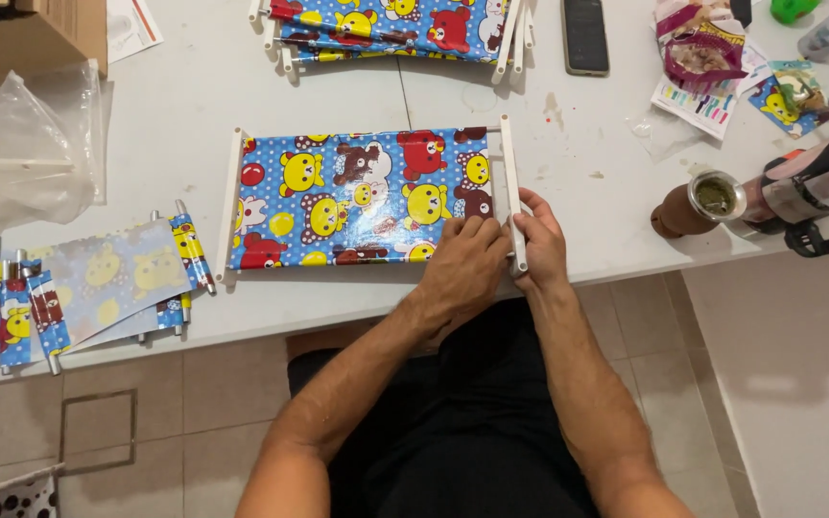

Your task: Assembling fabric shelves for a rack by inserting plastic rods into the side sleeves.

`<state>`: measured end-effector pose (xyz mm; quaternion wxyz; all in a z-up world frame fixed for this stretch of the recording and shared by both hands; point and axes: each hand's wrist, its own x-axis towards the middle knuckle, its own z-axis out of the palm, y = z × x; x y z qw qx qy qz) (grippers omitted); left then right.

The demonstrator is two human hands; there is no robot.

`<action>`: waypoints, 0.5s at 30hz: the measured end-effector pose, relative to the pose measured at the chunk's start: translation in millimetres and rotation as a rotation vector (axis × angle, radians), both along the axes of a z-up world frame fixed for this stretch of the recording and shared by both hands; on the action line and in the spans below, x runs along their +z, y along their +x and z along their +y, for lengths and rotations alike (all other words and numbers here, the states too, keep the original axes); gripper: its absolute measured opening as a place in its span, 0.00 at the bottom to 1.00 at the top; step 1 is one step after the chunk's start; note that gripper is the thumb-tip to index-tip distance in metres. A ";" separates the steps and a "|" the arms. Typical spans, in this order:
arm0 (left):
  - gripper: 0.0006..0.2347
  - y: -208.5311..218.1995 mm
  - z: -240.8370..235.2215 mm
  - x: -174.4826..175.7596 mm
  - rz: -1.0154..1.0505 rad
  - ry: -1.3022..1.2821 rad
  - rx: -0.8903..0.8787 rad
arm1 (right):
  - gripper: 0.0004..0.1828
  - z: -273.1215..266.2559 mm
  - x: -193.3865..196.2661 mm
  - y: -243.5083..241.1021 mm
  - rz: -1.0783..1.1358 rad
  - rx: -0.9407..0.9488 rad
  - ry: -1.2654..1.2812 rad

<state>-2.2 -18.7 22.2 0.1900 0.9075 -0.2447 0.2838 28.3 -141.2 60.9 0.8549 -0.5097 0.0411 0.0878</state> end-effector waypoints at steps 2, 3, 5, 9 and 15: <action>0.10 1.9 -1.0 -6.7 -0.033 0.014 0.012 | 0.22 -4.5 -14.1 6.4 -0.020 0.005 0.020; 0.10 1.1 0.1 -6.4 -0.031 0.013 0.013 | 0.22 -1.9 -9.8 2.2 -0.018 0.006 0.020; 0.09 5.2 2.5 -4.5 0.008 0.021 0.015 | 0.22 3.2 0.3 -2.3 0.015 -0.032 0.019; 0.09 1.6 -0.5 -0.2 -0.031 0.005 0.014 | 0.21 0.6 -3.3 0.9 0.004 -0.032 0.033; 0.09 0.7 -2.7 0.1 -0.024 -0.003 0.016 | 0.21 2.6 -2.2 5.0 0.004 -0.056 0.078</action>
